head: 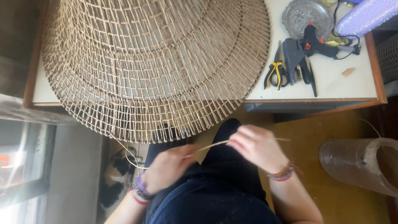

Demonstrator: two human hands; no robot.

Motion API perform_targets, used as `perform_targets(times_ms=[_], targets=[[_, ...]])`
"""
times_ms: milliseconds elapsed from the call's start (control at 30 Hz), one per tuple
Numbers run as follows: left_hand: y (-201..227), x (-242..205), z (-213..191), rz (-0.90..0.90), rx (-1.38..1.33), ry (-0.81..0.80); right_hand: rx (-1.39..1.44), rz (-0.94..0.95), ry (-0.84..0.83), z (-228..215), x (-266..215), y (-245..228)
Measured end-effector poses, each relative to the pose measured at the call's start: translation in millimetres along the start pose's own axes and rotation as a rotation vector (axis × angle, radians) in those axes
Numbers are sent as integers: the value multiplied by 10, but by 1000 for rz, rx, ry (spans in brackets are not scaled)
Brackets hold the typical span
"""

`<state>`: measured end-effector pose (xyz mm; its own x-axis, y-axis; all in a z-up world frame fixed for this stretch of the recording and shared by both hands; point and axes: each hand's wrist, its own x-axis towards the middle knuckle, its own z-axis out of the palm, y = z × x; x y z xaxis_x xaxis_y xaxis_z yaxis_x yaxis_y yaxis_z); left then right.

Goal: Weaving a rattan strand into a large circular structure and trimming excess ends with pliers

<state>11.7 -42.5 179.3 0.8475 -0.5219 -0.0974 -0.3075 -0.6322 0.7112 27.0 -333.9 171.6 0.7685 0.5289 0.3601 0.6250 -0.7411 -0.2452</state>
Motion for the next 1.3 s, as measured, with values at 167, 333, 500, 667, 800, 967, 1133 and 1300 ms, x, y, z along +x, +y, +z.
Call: perform_targets(times_ms=[167,333,500,667,800,967,1133,1300], targets=[[288,268,233,26,-277,17,164,-112,-41,5,248,-122],[154,305,181,-124,-164,158,134,96,25,139,80,697],[218,474,138,-39,-429,147,-368,726,163,402,65,1555],[241,544,122,-90,-516,86,-385,861,-51,726,185,2121],[93,511,205,-148,-763,100,-439,884,-171,830,261,2286],[49,431,122,-49,-703,252,-293,810,120,659,150,2084],[-273,212,168,-74,-713,372,1258,1095,778,238,293,990],[-396,-106,-64,51,-676,448,2293,712,268,767,-17,222]])
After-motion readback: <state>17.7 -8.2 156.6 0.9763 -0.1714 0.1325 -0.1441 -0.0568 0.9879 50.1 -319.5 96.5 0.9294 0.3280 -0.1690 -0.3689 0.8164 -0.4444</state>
